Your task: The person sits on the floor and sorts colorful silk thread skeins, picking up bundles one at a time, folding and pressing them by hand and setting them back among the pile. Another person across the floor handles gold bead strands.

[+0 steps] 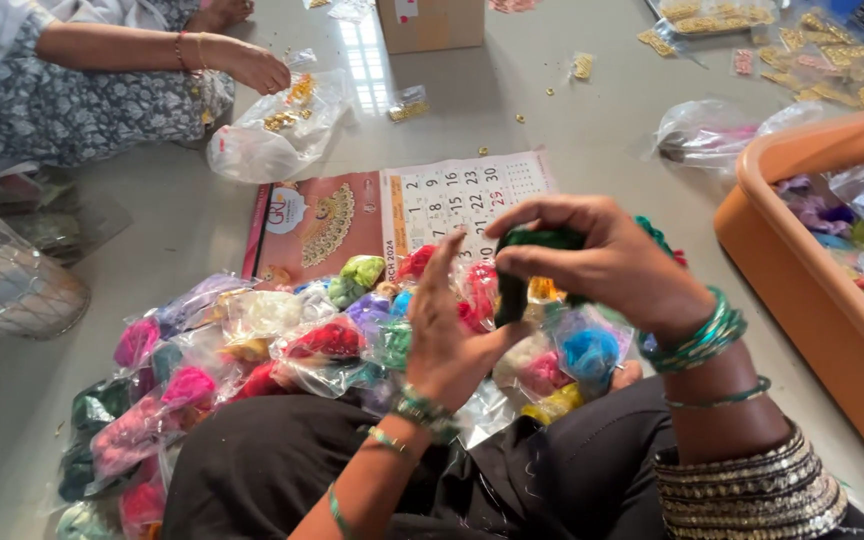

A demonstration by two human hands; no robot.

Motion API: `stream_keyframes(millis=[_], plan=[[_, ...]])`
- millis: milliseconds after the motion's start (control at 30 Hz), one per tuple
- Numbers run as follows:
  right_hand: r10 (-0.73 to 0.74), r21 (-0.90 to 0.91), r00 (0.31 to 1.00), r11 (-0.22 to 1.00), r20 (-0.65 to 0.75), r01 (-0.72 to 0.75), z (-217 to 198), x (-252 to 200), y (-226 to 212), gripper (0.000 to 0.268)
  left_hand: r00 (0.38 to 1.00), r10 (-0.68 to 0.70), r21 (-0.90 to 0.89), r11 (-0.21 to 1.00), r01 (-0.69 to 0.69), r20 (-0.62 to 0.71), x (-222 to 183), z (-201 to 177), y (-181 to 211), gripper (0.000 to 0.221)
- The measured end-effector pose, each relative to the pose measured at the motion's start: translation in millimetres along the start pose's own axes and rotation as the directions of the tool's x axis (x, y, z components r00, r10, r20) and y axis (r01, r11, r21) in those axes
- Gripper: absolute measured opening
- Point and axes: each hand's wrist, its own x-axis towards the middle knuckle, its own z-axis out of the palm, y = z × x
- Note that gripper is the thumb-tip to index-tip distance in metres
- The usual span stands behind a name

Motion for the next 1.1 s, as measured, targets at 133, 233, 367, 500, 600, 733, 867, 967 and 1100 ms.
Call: stream_keyframes(millis=[133,233,367,500,600,733,867,967,1100], plan=[[-0.124,0.093,0.989,0.989,0.075,0.117,5.8,4.4,7.4,0.026,0.993,0.093,-0.196,0.975,-0.106,-0.079,18.5,29.5,-1.5,0.105],[-0.072,-0.004,0.995,0.997,-0.074,0.071,-5.9,-1.2,-0.6,0.024,0.987,0.051,-0.653,0.755,0.061,0.151,20.3,44.1,-23.2,0.037],[0.060,0.108,0.958,0.994,-0.279,-0.031,-26.4,-7.6,4.6,0.020,0.786,-0.068,-0.562,0.661,0.496,0.614,19.5,-2.4,-22.7,0.022],[0.096,0.317,0.942,0.948,-0.321,0.012,-35.6,-6.5,9.3,0.017,0.686,-0.065,-0.477,0.671,0.568,0.725,1.8,-44.3,-63.2,0.023],[0.111,0.358,0.933,0.934,-0.341,0.020,-37.9,-5.4,14.0,0.015,0.679,-0.031,-0.492,0.665,0.562,0.733,-11.5,-82.5,-73.6,0.025],[0.145,0.377,0.932,0.926,-0.333,-0.009,-34.3,-3.4,16.5,0.015,0.607,-0.139,-0.418,0.605,0.677,0.783,-26.7,-124.7,-72.5,0.023],[0.123,0.356,0.964,0.934,-0.238,-0.031,-30.2,0.0,26.3,0.018,0.458,-0.288,-0.281,0.490,0.825,0.841,-40.4,-164.2,-67.4,0.018],[0.096,0.311,0.967,0.950,-0.236,-0.018,-29.3,-1.8,26.1,0.020,0.467,-0.300,-0.275,0.507,0.817,0.832,-52.5,-187.0,-69.1,0.017],[0.070,0.200,0.958,0.980,-0.277,-0.013,-19.8,-7.0,26.8,0.020,0.518,-0.242,-0.368,0.470,0.802,0.820,-76.6,-213.4,-69.8,0.029]])
